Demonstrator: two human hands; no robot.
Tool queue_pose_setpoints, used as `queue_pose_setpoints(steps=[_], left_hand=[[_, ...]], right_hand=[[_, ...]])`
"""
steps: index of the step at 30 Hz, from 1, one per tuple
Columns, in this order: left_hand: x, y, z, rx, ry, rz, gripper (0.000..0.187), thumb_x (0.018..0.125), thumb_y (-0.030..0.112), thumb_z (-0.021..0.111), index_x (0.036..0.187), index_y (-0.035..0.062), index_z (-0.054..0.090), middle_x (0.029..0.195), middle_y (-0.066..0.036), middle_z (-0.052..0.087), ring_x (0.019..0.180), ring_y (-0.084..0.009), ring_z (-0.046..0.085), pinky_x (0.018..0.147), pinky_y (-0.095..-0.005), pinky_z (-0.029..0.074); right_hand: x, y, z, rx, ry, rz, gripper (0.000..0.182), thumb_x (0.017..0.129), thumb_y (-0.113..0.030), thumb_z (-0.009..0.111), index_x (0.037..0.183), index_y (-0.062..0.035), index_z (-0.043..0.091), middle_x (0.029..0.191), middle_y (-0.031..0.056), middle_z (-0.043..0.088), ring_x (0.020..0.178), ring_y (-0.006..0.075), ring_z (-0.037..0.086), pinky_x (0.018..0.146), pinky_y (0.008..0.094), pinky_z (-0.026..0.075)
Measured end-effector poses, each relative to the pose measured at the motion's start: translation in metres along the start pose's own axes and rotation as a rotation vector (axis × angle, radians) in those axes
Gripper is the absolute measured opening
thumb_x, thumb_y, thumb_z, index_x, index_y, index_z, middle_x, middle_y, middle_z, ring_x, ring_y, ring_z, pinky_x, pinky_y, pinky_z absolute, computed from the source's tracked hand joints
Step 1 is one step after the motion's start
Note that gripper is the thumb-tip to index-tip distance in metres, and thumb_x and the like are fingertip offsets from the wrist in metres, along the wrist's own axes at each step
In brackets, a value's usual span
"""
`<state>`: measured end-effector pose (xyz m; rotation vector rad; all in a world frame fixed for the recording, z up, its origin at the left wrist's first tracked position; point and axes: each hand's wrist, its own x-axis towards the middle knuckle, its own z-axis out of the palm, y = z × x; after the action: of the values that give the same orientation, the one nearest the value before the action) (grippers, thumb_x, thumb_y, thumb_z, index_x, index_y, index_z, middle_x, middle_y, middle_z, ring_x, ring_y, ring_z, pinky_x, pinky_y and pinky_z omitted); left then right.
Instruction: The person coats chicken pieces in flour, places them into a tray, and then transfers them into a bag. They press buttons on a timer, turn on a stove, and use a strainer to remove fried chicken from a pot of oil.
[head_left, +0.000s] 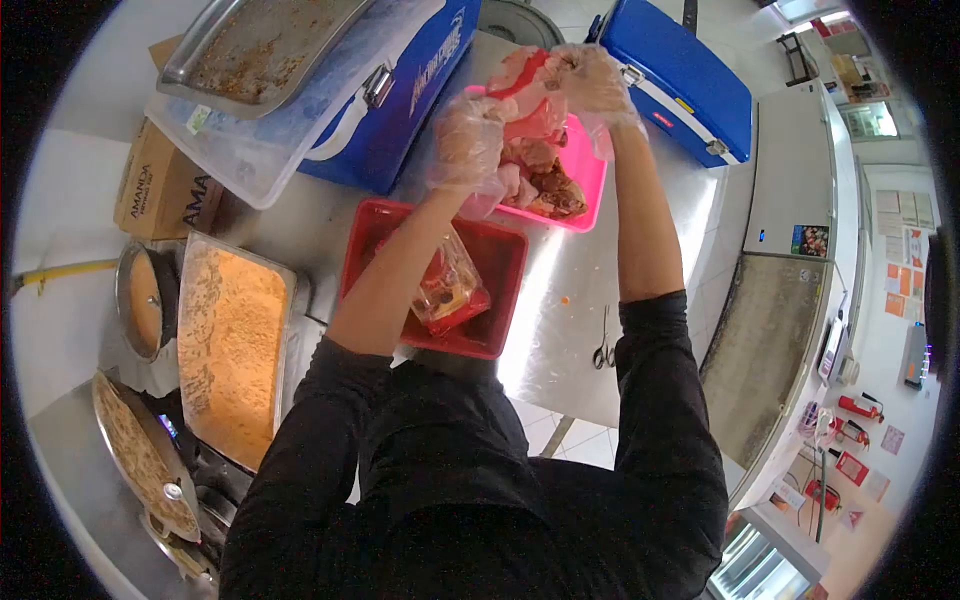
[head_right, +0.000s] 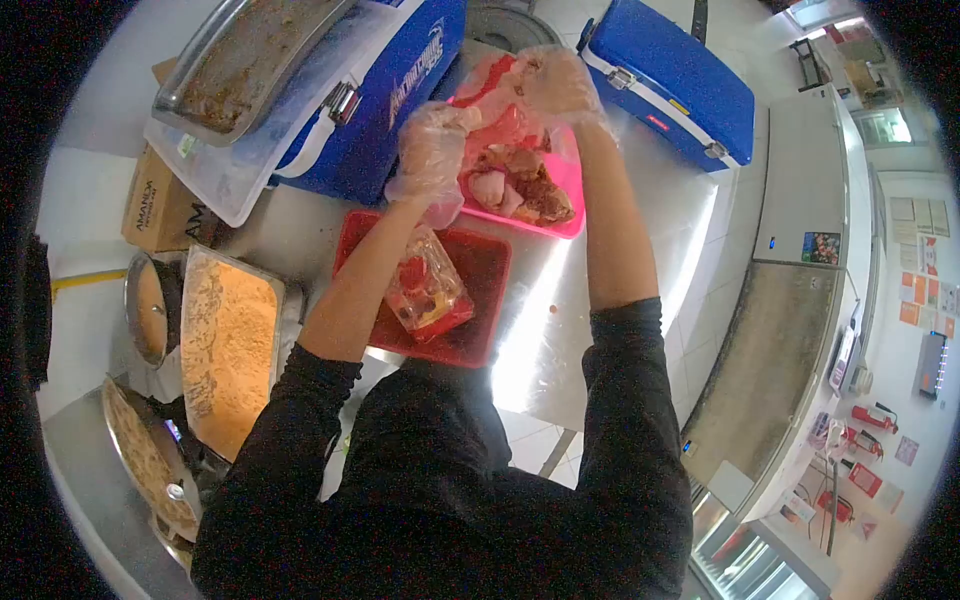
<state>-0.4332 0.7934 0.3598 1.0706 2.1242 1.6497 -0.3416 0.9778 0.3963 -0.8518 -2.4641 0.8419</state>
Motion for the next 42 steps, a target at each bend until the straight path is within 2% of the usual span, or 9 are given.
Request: queue_pose_setpoints(steps=[5,9,19,27,29,31,34,36,42], left_hand=[[-0.008,0.000,-0.020,-0.014,0.109,0.132,0.021,0.086,0.022,0.070,0.084,0.0007,0.067,0.074,-0.002,0.063,0.069,-0.0123,0.058,0.064,-0.0287,0.048],[-0.037,-0.033,-0.005,-0.323,0.065,-0.324,0.021,0.084,0.023,0.066,0.082,0.0033,0.071,0.066,-0.003,0.063,0.065,-0.0137,0.054,0.064,-0.0323,0.046],[-0.088,-0.101,-0.050,-0.323,-0.019,-0.785,0.042,0.094,0.040,0.055,0.116,0.0045,0.057,0.096,-0.007,0.064,0.076,-0.0222,0.062,0.068,-0.0345,0.052],[-0.206,-0.157,-0.145,-1.070,0.066,-0.921,0.026,0.096,0.039,0.054,0.103,0.0144,0.060,0.086,0.002,0.059,0.064,-0.0092,0.053,0.051,-0.0235,0.043],[-0.250,-0.169,-0.179,-1.408,-0.103,-0.803,0.020,0.099,0.027,0.048,0.109,0.0152,0.060,0.095,-0.002,0.060,0.083,-0.0130,0.057,0.068,-0.0305,0.049],[-0.265,-0.113,-0.184,-1.102,0.248,-0.882,0.025,0.100,0.029,0.046,0.113,0.0113,0.059,0.103,-0.005,0.061,0.092,-0.0177,0.058,0.078,-0.0338,0.049],[-0.292,-0.125,-0.203,0.053,-0.014,-0.763,0.037,0.100,0.033,0.045,0.119,0.0030,0.054,0.112,-0.008,0.059,0.099,-0.0214,0.056,0.086,-0.0357,0.047],[-0.285,-0.126,-0.195,0.218,0.102,-1.037,0.044,0.100,0.037,0.044,0.122,-0.0005,0.052,0.113,-0.010,0.059,0.100,-0.0235,0.056,0.085,-0.0357,0.047],[-0.274,-0.169,-0.145,0.246,0.287,-0.621,0.051,0.095,0.044,0.047,0.117,-0.0022,0.053,0.114,-0.023,0.055,0.105,-0.0371,0.053,0.090,-0.0439,0.041]], right_hand=[[-0.009,-0.015,-0.006,-0.039,0.038,-0.102,0.015,0.087,-0.006,0.053,0.086,-0.0023,0.067,0.071,0.0043,0.067,0.065,0.0106,0.062,0.062,0.0279,0.051],[-0.023,0.025,0.038,-0.265,-0.022,-0.162,0.022,0.083,-0.027,0.061,0.088,-0.0078,0.070,0.090,0.0175,0.068,0.086,0.0347,0.065,0.076,0.0433,0.051],[-0.130,-0.031,0.043,-0.115,0.227,0.060,0.029,0.088,-0.031,0.059,0.097,-0.0052,0.068,0.097,0.0192,0.067,0.092,0.0361,0.063,0.081,0.0443,0.049],[-0.284,-0.003,0.080,0.399,0.062,0.383,0.030,0.092,-0.028,0.061,0.098,0.0008,0.067,0.076,0.0019,0.063,0.066,0.0109,0.057,0.059,0.0266,0.047],[-0.316,0.018,0.106,0.409,-0.027,0.431,0.031,0.091,-0.029,0.063,0.099,0.0015,0.066,0.079,0.0013,0.063,0.068,0.0092,0.057,0.060,0.0262,0.048],[-0.328,0.016,0.117,0.400,-0.038,0.472,0.029,0.090,-0.027,0.063,0.100,0.0003,0.065,0.079,0.0049,0.066,0.068,0.0138,0.060,0.061,0.0294,0.050],[-0.303,0.025,0.109,0.101,0.042,0.383,0.026,0.088,-0.024,0.064,0.100,-0.0016,0.064,0.082,0.0127,0.067,0.071,0.0248,0.064,0.063,0.0361,0.051],[-0.254,0.023,0.099,-0.087,0.176,0.287,0.022,0.086,-0.023,0.062,0.096,-0.0029,0.063,0.084,0.0187,0.066,0.075,0.0337,0.064,0.066,0.0424,0.051],[-0.109,0.058,0.109,-0.434,0.052,0.335,0.022,0.084,-0.014,0.057,0.099,0.0010,0.063,0.087,0.0235,0.065,0.086,0.0392,0.064,0.079,0.0457,0.052]])
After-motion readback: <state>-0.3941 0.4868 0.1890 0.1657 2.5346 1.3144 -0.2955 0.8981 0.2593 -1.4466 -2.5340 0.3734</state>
